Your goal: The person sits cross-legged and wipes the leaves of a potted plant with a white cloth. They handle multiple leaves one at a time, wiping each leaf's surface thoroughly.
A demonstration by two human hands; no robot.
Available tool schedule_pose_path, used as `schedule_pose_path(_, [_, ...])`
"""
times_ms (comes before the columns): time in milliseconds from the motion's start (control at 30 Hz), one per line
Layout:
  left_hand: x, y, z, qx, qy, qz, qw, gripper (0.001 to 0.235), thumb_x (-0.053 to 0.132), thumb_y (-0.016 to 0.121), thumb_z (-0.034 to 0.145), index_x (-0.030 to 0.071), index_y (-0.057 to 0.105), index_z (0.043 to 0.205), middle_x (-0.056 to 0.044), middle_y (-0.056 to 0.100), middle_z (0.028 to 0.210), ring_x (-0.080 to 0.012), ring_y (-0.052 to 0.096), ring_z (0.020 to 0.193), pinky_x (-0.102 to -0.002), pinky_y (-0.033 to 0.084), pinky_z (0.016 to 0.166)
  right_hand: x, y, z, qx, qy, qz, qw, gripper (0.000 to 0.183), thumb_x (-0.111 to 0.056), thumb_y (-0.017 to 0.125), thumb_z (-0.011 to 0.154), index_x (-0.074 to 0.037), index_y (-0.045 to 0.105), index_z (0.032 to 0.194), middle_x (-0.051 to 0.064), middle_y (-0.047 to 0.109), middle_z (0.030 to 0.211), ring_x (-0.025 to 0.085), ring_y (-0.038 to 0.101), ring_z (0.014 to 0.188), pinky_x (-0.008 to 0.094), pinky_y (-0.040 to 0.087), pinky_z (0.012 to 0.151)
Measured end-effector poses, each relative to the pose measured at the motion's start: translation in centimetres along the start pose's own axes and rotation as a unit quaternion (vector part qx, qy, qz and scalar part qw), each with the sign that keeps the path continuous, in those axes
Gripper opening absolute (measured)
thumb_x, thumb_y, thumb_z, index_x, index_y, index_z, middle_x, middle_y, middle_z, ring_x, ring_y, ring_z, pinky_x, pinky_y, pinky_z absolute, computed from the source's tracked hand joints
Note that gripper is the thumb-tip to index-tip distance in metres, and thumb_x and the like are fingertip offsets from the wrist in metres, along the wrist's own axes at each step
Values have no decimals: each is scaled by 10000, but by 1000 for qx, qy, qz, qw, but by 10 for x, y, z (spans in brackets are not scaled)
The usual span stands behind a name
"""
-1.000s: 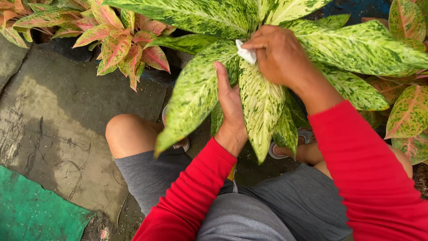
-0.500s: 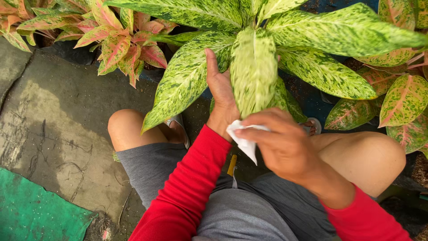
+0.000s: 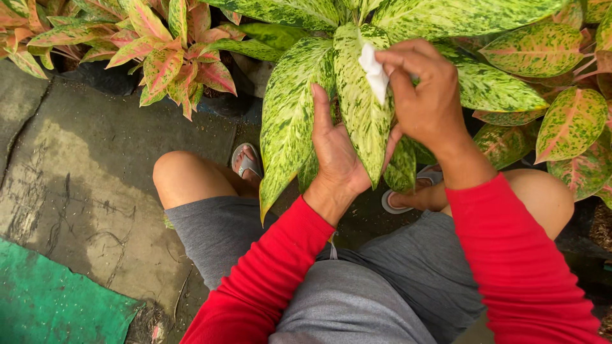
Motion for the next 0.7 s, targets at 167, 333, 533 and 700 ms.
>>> schedule_pose_path(167, [7,0,-1,-16,-8,-8,1000,1018,857,417,978,6,417,1537,-169,597,1333,-288,611,1218,-440,523,1054,-55,2,-28,-18,-37,-54,998,281,111,584,983,-3,764,1166,135,683,1129,271,686,1019,347,548,872])
schedule_pose_path(333, [5,16,2,-85,-36,-79,993,1054,837,414,980,-28,339,1577,-239,529,1454,-385,513,1369,-511,422,1180,-91,4,-58,-19,-55,-92,994,258,120,606,937,-16,761,1091,148,688,1122,332,645,1041,402,527,915])
schedule_pose_path(533, [12,8,6,-64,-6,-79,995,1010,794,424,983,8,305,1605,-249,452,1513,-422,446,1416,-555,357,1207,-121,10,-95,-18,-32,-91,995,322,125,618,882,-25,740,1140,145,663,1112,329,638,1033,393,534,890])
schedule_pose_path(700, [21,17,4,-83,-16,-95,992,987,784,431,1025,-6,312,1605,-199,454,1533,-379,445,1424,-533,366,1221,-109,33,-142,-191,46,64,978,322,85,612,853,-52,763,1103,93,698,1058,255,695,953,330,548,818])
Point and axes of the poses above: each hand's wrist, its own z-axis towards the middle knuckle, its own y-axis out of the palm, x = y × z, the point moved 8 cm from there along z, towards the middle knuckle
